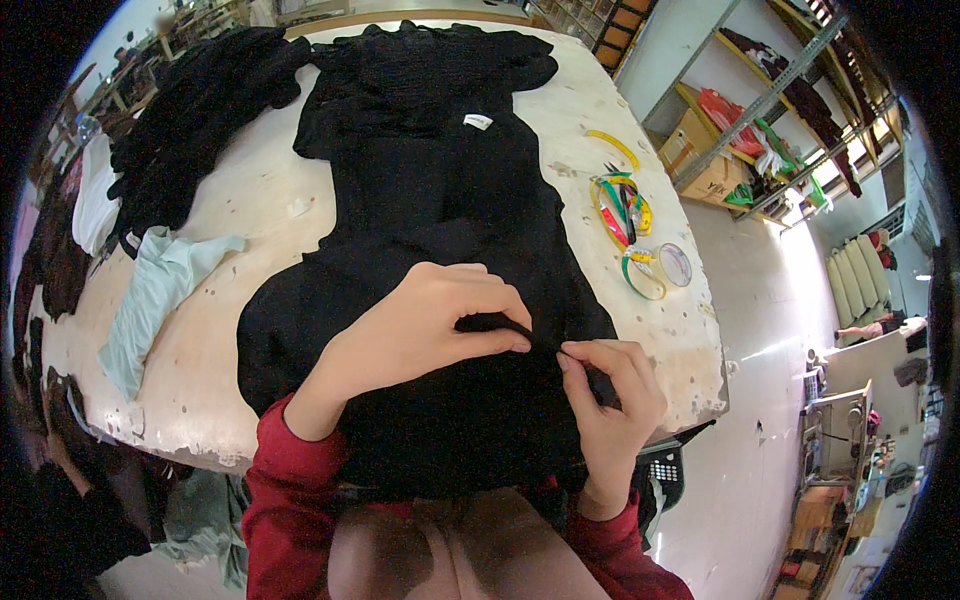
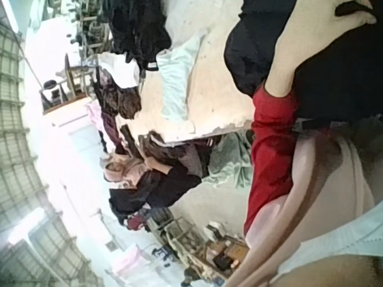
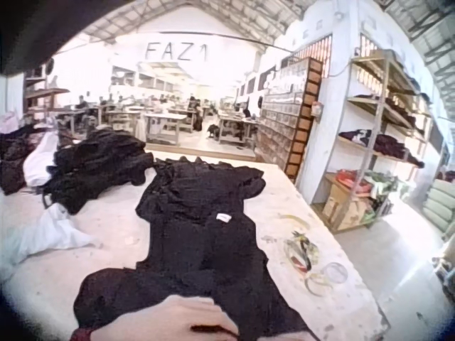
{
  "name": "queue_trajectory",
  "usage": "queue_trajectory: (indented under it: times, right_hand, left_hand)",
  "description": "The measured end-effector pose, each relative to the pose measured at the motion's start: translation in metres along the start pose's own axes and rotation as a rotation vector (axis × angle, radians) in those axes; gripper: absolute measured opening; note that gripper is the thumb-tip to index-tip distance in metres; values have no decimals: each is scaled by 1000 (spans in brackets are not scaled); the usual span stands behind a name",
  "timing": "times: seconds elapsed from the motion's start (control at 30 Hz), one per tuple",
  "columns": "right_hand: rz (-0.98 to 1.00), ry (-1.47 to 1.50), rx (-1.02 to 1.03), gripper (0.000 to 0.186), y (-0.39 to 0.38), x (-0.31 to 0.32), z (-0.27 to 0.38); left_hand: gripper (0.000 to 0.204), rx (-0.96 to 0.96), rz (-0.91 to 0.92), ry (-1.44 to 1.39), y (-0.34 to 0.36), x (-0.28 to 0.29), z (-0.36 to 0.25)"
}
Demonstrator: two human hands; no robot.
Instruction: The person handles a black knit garment on a worktable, smoothing and folding it, then measures it with a tape measure and marks it with a pen. The person also applies a small piece of tape to the garment and continues to adjust and inspect the fabric.
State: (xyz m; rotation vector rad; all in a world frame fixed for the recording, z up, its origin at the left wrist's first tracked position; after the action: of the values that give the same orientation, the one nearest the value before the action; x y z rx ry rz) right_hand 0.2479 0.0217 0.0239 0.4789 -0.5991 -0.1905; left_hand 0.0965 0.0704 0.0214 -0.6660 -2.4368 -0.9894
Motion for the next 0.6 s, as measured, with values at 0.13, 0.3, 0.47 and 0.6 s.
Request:
queue_trajectory:
  times: [0.13, 0.3, 0.47, 0.6]
  right_hand:
    - [-30, 27, 48, 22, 3, 4, 7]
    - [-1, 60, 79, 21, 1, 1, 8]
    - [-3, 8, 312, 29, -7, 1, 21]
    - [3, -9, 420, 33, -12, 1, 27]
  left_hand:
    - [14, -26, -16, 31, 3, 0, -4]
    - [14, 18, -76, -18, 3, 1, -1]
    - [12, 70, -56, -86, 3, -1, 0]
    - [11, 90, -49, -75, 0, -2, 1]
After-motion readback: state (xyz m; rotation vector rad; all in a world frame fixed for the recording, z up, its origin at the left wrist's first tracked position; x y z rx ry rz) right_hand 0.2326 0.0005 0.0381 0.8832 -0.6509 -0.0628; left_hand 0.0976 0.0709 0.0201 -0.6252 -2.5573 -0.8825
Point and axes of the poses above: each hand's wrist, its own y-axis towards the middle knuckle, its own x-axis out of the back of the hand, z = x × y, the point moved 10 cm from there along y, towards the middle knuckle, and after that the axes turned 9 degrees about -x, right-handed, at the moved point
